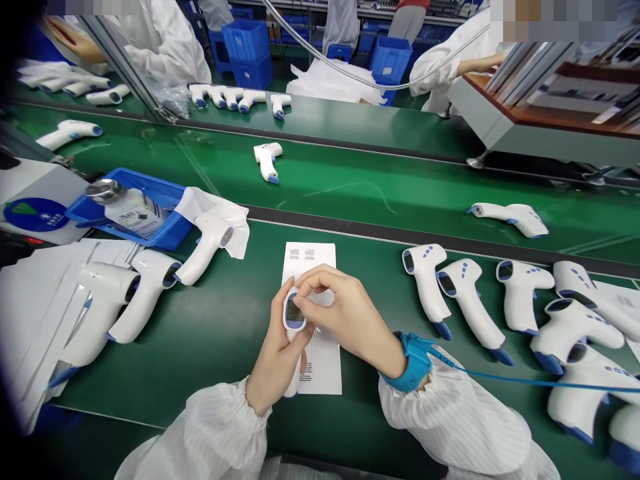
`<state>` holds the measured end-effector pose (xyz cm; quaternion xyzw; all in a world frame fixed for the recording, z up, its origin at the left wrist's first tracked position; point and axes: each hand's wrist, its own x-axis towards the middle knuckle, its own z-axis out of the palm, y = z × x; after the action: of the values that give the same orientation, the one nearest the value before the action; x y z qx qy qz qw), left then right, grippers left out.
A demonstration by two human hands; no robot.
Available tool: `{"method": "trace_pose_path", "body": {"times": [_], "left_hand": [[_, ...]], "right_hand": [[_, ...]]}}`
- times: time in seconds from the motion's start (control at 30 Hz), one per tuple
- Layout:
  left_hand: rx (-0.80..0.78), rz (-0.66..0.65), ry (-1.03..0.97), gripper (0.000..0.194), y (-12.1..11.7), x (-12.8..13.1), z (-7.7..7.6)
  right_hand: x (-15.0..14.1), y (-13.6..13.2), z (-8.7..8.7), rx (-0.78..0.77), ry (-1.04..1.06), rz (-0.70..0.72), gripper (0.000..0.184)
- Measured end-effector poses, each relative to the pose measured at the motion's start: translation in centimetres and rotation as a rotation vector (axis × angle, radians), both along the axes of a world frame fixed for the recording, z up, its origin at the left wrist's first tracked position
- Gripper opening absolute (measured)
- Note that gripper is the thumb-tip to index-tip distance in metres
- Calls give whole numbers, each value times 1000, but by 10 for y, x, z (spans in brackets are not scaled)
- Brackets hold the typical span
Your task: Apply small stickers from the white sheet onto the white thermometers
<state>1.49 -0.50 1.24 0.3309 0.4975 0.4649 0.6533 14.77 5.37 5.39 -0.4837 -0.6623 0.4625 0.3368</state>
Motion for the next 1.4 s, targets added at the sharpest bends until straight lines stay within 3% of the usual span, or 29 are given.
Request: {"method": "trace_pose_path", "body": {"times": [0.2, 0.57, 0.73, 1.0, 1.4], "left_hand": [[5, -56, 64, 65, 0, 0, 3], [-39, -136, 8, 73, -3, -3, 3], [19, -123, -108, 71, -3, -7, -1], [-114, -85, -44, 65, -2, -4, 3], [-77, -120, -28, 64, -4, -6, -4]], "right_hand": [[-4, -3, -4, -1, 32, -73, 9], [-6, -3, -5, 35, -1, -72, 10], [-6, -2, -5, 30, -7, -61, 10], [-6, -1, -5, 31, -3, -60, 11], [-4, 0, -6, 38, 8, -56, 11]]}}
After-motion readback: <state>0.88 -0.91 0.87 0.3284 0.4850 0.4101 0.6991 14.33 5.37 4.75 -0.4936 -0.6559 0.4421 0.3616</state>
